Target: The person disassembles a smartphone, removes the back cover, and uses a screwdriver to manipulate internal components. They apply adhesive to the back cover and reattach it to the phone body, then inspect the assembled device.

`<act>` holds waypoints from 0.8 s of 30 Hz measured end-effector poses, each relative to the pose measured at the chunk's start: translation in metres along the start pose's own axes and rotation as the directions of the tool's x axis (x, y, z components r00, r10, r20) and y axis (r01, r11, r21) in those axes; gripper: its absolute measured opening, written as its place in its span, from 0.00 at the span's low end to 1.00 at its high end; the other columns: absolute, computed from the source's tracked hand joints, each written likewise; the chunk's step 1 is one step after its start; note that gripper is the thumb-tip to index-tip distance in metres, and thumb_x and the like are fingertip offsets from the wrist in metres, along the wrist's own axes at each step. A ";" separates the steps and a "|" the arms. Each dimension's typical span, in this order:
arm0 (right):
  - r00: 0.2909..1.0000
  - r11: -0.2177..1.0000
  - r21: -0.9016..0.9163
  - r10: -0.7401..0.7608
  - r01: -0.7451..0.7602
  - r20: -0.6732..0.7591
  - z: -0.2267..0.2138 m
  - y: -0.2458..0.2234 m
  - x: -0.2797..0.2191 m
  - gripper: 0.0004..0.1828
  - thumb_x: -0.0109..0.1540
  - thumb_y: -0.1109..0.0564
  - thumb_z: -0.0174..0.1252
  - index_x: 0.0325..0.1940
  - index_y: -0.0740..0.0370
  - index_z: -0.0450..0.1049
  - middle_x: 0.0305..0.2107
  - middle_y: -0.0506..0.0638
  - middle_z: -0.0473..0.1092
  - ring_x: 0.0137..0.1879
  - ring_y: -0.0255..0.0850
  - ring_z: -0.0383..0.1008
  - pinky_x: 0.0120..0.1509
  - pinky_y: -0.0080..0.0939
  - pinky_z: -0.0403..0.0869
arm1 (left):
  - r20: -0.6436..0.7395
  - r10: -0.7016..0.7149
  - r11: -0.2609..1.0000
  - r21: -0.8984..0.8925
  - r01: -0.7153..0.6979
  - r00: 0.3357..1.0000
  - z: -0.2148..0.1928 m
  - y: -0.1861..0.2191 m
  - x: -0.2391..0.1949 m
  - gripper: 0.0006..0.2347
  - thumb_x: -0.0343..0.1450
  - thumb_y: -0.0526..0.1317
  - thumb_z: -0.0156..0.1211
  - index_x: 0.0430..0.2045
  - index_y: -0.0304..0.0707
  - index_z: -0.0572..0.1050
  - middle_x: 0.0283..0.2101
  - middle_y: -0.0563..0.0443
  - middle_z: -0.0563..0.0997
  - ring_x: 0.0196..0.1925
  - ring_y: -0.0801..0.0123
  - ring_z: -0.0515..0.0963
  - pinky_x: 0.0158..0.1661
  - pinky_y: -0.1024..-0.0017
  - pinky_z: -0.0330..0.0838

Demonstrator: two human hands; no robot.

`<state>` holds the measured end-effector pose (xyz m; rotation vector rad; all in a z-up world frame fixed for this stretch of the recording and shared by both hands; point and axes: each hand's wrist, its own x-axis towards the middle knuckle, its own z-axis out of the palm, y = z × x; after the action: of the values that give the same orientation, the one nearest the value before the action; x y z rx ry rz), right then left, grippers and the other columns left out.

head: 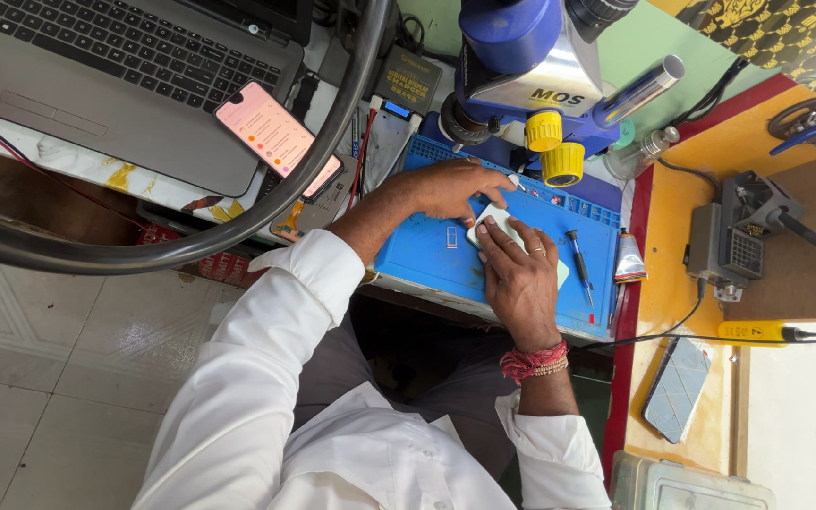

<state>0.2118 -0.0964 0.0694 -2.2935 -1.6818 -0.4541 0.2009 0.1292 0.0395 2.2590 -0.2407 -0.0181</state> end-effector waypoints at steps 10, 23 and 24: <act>0.998 0.997 0.047 0.060 -0.060 -0.002 0.004 -0.006 -0.001 0.18 0.64 0.61 0.59 0.58 0.56 0.79 0.56 0.50 0.76 0.65 0.49 0.72 0.74 0.61 0.62 | 0.005 0.012 0.997 0.075 -0.013 1.000 0.001 0.002 -0.005 0.43 0.51 0.34 0.82 0.64 0.45 0.64 0.60 0.60 0.78 0.66 0.59 0.69 0.64 0.64 0.64; 0.998 0.996 0.074 0.050 -0.048 -0.026 0.006 -0.009 0.003 0.16 0.63 0.64 0.59 0.55 0.59 0.80 0.53 0.51 0.77 0.64 0.47 0.74 0.75 0.60 0.62 | -0.045 0.008 0.995 0.102 -0.003 0.999 0.008 0.000 -0.004 0.45 0.50 0.36 0.82 0.65 0.50 0.63 0.60 0.62 0.78 0.67 0.58 0.68 0.66 0.61 0.61; 0.998 0.996 0.080 0.048 -0.045 -0.033 0.006 -0.009 0.003 0.16 0.63 0.64 0.59 0.55 0.59 0.80 0.53 0.52 0.77 0.64 0.47 0.74 0.75 0.59 0.63 | -0.041 -0.002 0.994 0.107 0.007 0.999 0.009 -0.001 -0.005 0.45 0.51 0.37 0.82 0.65 0.51 0.64 0.60 0.61 0.78 0.67 0.59 0.68 0.65 0.62 0.62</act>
<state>0.2046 -0.0884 0.0652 -2.2495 -1.5971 -0.4077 0.1952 0.1241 0.0331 2.3644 -0.2190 0.0399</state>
